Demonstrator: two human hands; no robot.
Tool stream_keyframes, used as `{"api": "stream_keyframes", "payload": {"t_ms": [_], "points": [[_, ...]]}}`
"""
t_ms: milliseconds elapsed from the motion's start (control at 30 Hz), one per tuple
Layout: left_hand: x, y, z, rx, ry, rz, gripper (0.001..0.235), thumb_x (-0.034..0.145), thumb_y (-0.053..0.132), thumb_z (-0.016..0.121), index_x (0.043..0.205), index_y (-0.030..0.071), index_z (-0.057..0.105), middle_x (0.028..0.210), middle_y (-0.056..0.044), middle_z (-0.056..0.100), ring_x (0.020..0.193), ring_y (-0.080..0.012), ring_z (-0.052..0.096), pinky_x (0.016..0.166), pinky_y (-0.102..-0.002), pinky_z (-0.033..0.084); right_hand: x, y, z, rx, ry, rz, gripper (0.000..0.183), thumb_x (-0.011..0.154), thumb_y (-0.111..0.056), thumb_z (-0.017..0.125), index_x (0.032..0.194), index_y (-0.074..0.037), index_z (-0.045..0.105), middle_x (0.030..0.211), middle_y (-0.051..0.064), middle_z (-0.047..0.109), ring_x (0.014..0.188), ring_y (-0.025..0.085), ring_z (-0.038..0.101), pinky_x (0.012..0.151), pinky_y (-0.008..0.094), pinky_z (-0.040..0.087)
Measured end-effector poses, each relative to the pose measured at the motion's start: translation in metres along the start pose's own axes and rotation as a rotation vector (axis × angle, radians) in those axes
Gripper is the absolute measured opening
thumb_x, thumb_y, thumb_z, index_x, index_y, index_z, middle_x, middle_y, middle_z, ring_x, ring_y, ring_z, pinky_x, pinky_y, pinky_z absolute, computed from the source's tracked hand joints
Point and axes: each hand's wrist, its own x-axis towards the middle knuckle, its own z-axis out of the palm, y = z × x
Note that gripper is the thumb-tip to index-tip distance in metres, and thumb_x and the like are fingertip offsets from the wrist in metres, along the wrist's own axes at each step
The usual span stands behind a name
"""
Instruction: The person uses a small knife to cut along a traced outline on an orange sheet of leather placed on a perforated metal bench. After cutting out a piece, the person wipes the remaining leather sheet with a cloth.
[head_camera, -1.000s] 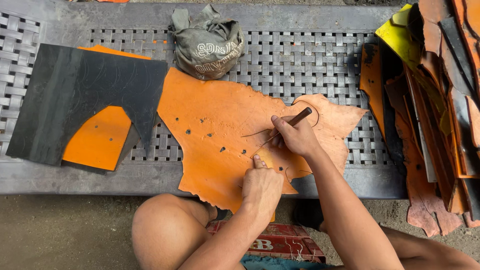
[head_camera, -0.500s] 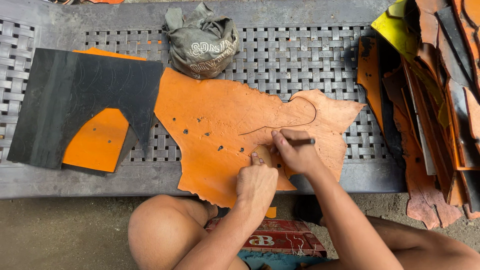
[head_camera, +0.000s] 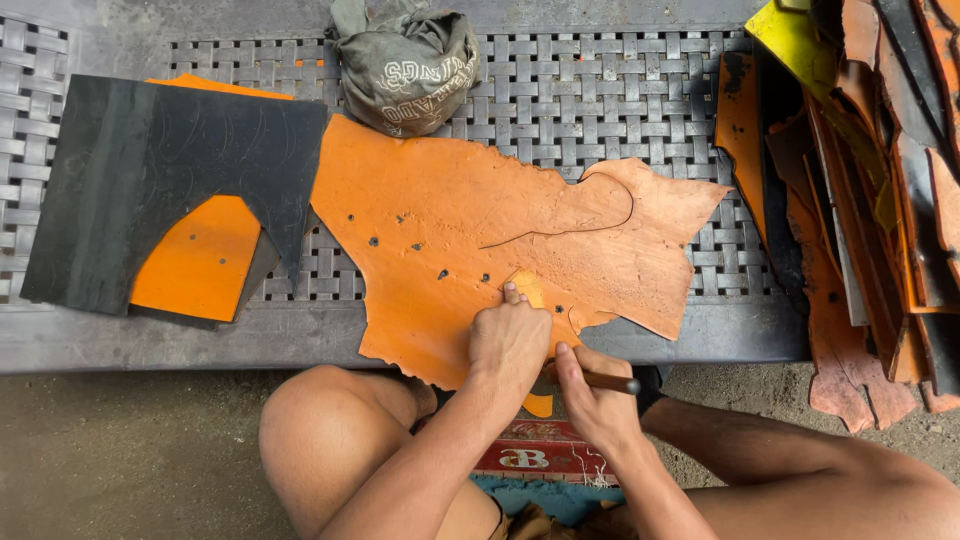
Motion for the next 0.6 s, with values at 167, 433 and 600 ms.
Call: {"api": "stream_keyframes", "payload": {"t_ms": [167, 433, 600], "points": [[0.015, -0.007, 0.0, -0.031, -0.006, 0.061, 0.018, 0.092, 0.012, 0.064, 0.084, 0.013, 0.08, 0.088, -0.012, 0.079, 0.076, -0.0236, 0.077, 0.054, -0.039, 0.058, -0.026, 0.0, 0.001, 0.196, 0.169, -0.191, 0.024, 0.101, -0.013, 0.056, 0.095, 0.001, 0.074, 0.083, 0.013, 0.078, 0.074, 0.021, 0.075, 0.072, 0.032, 0.06], [0.051, 0.01, -0.008, 0.084, -0.085, 0.191, 0.01, 0.086, 0.01, 0.07, 0.086, 0.014, 0.079, 0.085, -0.003, 0.078, 0.082, -0.0232, 0.077, 0.053, -0.039, 0.057, -0.039, -0.021, 0.019, 0.015, 0.172, -0.488, 0.023, 0.093, -0.005, 0.061, 0.114, 0.004, 0.067, 0.111, 0.023, 0.071, 0.099, 0.037, 0.072, 0.088, 0.039, 0.057], [0.056, 0.018, -0.013, 0.134, -0.156, 0.207, 0.01, 0.087, 0.011, 0.07, 0.092, 0.012, 0.079, 0.089, -0.004, 0.078, 0.083, -0.0229, 0.077, 0.053, -0.04, 0.056, -0.034, -0.025, 0.023, -0.024, 0.152, -0.448, 0.018, 0.093, -0.008, 0.063, 0.107, 0.002, 0.068, 0.103, 0.021, 0.071, 0.095, 0.037, 0.07, 0.083, 0.042, 0.058]]}}
